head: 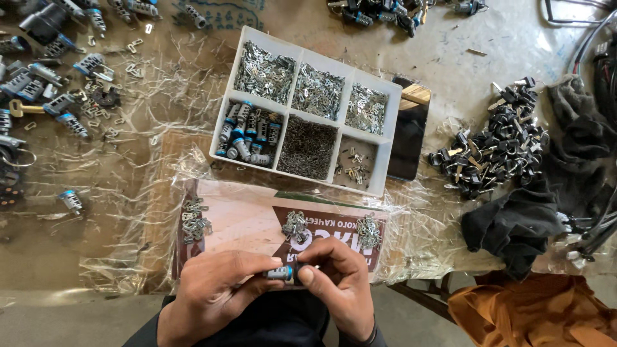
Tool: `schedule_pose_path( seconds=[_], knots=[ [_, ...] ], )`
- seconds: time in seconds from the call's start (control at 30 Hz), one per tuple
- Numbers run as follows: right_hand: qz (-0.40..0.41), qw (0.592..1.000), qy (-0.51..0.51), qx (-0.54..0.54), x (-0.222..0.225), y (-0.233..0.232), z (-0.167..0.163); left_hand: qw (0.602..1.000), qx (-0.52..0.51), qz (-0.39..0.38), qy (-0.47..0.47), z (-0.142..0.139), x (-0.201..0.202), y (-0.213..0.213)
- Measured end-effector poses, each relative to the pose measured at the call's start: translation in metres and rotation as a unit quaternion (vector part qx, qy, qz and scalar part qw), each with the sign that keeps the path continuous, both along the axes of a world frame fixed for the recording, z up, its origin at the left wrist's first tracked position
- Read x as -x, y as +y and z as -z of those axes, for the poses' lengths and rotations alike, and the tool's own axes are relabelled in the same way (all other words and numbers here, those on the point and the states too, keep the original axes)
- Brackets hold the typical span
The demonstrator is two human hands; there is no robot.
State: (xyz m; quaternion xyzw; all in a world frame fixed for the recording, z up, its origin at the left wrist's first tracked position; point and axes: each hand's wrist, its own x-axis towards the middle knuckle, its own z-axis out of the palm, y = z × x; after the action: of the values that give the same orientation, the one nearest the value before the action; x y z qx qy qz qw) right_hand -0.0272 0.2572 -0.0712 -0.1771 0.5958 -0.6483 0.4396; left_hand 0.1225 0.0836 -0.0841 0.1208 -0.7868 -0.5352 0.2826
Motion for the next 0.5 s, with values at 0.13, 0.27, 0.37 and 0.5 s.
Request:
schedule_pose_path(
  seconds=[0.13, 0.27, 0.37, 0.5],
  knots=[
    [0.012, 0.99, 0.137, 0.04, -0.011, -0.006, -0.004, 1.0, -0.014, -0.006, 0.002, -0.005, 0.0, -0.001],
    [0.038, 0.975, 0.197, 0.092, -0.017, -0.012, -0.005, 0.998, -0.053, 0.025, -0.001, -0.009, -0.002, -0.004],
    [0.045, 0.969, 0.218, 0.103, -0.019, -0.011, -0.004, 0.998, -0.045, 0.04, -0.003, -0.008, -0.005, -0.004],
    [0.037, 0.965, 0.239, 0.098, -0.022, 0.002, 0.003, 0.999, -0.027, 0.041, 0.022, -0.006, -0.003, 0.003]
  ],
)
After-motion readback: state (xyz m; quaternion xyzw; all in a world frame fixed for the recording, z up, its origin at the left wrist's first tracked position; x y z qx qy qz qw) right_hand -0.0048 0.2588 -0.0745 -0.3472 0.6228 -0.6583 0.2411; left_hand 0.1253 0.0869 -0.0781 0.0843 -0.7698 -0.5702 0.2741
